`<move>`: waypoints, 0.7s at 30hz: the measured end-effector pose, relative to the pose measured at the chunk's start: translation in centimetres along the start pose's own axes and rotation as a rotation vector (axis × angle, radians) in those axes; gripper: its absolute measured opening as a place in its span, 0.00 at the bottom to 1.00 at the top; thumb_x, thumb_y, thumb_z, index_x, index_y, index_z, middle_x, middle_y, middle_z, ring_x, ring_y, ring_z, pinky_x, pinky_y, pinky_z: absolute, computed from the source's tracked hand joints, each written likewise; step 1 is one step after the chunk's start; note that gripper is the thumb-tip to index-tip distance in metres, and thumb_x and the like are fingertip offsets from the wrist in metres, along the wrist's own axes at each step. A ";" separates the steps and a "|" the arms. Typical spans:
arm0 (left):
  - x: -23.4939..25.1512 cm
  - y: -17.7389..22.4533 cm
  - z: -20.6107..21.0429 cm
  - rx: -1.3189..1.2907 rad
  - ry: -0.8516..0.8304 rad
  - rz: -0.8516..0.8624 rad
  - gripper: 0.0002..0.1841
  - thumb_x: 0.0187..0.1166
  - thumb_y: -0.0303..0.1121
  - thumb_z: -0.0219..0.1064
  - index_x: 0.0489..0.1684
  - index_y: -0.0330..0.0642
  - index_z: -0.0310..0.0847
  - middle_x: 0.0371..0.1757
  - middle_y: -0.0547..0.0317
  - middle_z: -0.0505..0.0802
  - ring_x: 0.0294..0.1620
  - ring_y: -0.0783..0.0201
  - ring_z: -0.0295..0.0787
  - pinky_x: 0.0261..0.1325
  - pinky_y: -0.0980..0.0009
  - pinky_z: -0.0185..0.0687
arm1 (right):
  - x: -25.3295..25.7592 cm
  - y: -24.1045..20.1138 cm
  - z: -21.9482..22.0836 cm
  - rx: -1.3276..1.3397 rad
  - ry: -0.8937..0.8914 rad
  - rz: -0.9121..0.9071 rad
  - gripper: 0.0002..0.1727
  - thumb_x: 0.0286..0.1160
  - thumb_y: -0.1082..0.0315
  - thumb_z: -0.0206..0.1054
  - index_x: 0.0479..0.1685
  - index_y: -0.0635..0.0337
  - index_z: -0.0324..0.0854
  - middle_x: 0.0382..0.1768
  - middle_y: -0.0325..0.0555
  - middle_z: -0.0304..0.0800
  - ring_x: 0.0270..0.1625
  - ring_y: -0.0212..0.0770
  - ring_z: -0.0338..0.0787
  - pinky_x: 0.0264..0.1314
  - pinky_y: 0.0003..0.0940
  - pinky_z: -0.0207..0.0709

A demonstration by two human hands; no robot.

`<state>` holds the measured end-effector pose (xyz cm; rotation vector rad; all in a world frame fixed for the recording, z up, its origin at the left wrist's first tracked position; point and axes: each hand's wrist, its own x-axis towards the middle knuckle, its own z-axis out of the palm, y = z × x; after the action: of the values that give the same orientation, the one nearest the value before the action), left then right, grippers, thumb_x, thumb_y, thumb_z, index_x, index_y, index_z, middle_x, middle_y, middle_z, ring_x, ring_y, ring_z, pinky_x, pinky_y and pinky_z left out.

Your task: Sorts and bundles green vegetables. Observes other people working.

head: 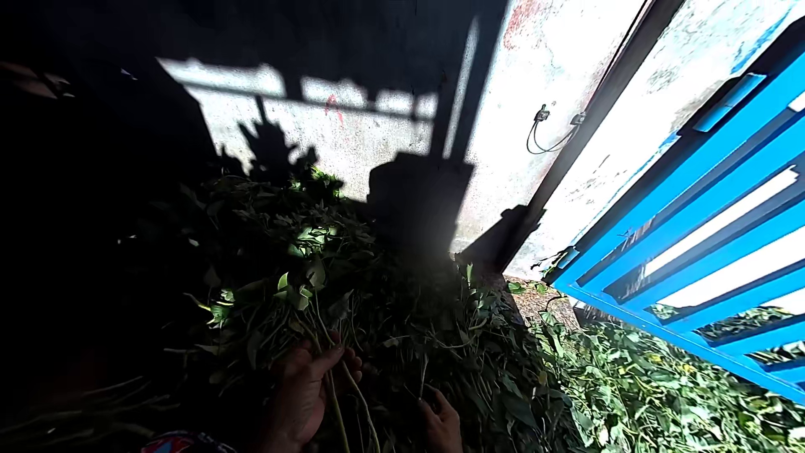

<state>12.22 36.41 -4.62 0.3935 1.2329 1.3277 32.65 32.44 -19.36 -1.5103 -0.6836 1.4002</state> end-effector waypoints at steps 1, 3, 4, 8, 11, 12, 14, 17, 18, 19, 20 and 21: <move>0.1 0.0 0.1 0.005 -0.002 -0.018 0.08 0.85 0.17 0.57 0.56 0.32 0.74 0.33 0.42 0.93 0.30 0.48 0.96 0.34 0.54 0.96 | -0.1 -0.1 0.0 -0.016 -0.026 -0.019 0.19 0.83 0.76 0.62 0.70 0.70 0.77 0.40 0.55 0.94 0.35 0.42 0.94 0.40 0.38 0.89; 0.2 -0.2 0.1 0.024 -0.011 -0.048 0.06 0.85 0.18 0.58 0.54 0.30 0.75 0.33 0.43 0.92 0.31 0.49 0.95 0.35 0.55 0.96 | -0.7 -0.4 0.4 -0.017 -0.064 -0.085 0.20 0.80 0.77 0.64 0.70 0.70 0.78 0.39 0.53 0.94 0.34 0.39 0.93 0.41 0.36 0.89; 0.3 -0.5 0.1 0.032 -0.008 -0.053 0.06 0.85 0.18 0.59 0.52 0.29 0.76 0.33 0.43 0.92 0.31 0.50 0.95 0.36 0.56 0.96 | -1.1 -0.7 0.6 -0.002 -0.077 -0.117 0.19 0.79 0.77 0.65 0.68 0.70 0.78 0.37 0.51 0.94 0.33 0.38 0.93 0.40 0.35 0.89; 1.0 -1.4 0.0 0.084 0.022 -0.017 0.05 0.84 0.22 0.64 0.48 0.28 0.81 0.32 0.43 0.92 0.30 0.51 0.95 0.36 0.57 0.96 | -1.8 -1.2 1.4 0.058 -0.158 -0.212 0.18 0.77 0.79 0.65 0.65 0.72 0.79 0.37 0.50 0.95 0.36 0.39 0.94 0.41 0.36 0.90; 1.1 -1.9 0.0 0.129 0.002 0.018 0.05 0.81 0.21 0.67 0.47 0.27 0.83 0.33 0.42 0.94 0.30 0.51 0.95 0.36 0.58 0.96 | -1.9 -0.9 1.7 0.028 -0.176 -0.284 0.15 0.75 0.80 0.66 0.60 0.72 0.82 0.35 0.49 0.94 0.33 0.36 0.92 0.39 0.33 0.88; 1.1 -2.2 0.1 0.141 -0.015 0.035 0.05 0.80 0.20 0.68 0.47 0.26 0.84 0.33 0.41 0.94 0.30 0.51 0.95 0.36 0.58 0.96 | -2.1 -0.8 1.9 0.011 -0.184 -0.312 0.14 0.75 0.80 0.67 0.59 0.72 0.83 0.34 0.48 0.94 0.33 0.36 0.92 0.39 0.32 0.88; 1.2 -3.0 0.2 0.174 -0.038 0.064 0.04 0.78 0.19 0.69 0.44 0.26 0.86 0.34 0.41 0.94 0.32 0.50 0.95 0.36 0.59 0.95 | -2.5 -0.6 2.4 -0.013 -0.206 -0.357 0.14 0.75 0.80 0.67 0.59 0.72 0.83 0.34 0.48 0.94 0.32 0.35 0.91 0.38 0.32 0.88; 1.4 -4.0 0.5 0.242 -0.019 0.077 0.04 0.75 0.19 0.72 0.43 0.27 0.88 0.37 0.43 0.96 0.35 0.53 0.96 0.38 0.62 0.95 | -3.2 -0.4 3.3 -0.028 -0.254 -0.388 0.15 0.76 0.80 0.66 0.60 0.73 0.83 0.38 0.51 0.95 0.35 0.38 0.94 0.42 0.35 0.90; 1.6 -4.3 0.5 0.257 -0.012 0.082 0.05 0.75 0.19 0.73 0.43 0.28 0.88 0.38 0.45 0.96 0.35 0.54 0.96 0.38 0.63 0.95 | -3.3 -0.3 3.5 -0.044 -0.270 -0.404 0.15 0.76 0.80 0.67 0.60 0.73 0.83 0.40 0.52 0.95 0.37 0.38 0.94 0.44 0.35 0.91; 1.8 -4.4 0.4 0.264 -0.012 0.087 0.05 0.75 0.19 0.73 0.43 0.28 0.88 0.38 0.45 0.95 0.35 0.54 0.95 0.38 0.63 0.95 | -3.5 -0.3 3.7 -0.061 -0.285 -0.421 0.15 0.76 0.80 0.67 0.60 0.73 0.84 0.41 0.51 0.95 0.38 0.37 0.94 0.46 0.35 0.90; 2.1 -4.6 0.3 0.265 -0.020 0.093 0.05 0.75 0.19 0.73 0.43 0.27 0.88 0.37 0.44 0.96 0.34 0.54 0.95 0.37 0.63 0.94 | -3.6 -0.3 3.8 -0.075 -0.304 -0.436 0.15 0.76 0.79 0.67 0.60 0.73 0.84 0.42 0.51 0.96 0.40 0.37 0.94 0.48 0.34 0.90; 2.3 -4.6 0.2 0.267 -0.035 0.095 0.05 0.75 0.18 0.72 0.43 0.26 0.87 0.36 0.43 0.96 0.33 0.54 0.95 0.36 0.64 0.93 | -3.7 -0.2 3.8 -0.089 -0.322 -0.450 0.15 0.76 0.79 0.67 0.60 0.72 0.84 0.43 0.51 0.96 0.41 0.37 0.95 0.49 0.34 0.90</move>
<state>14.23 37.18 -9.28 0.6688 1.3806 1.2336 28.31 30.25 -17.17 -1.1088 -1.2158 1.2799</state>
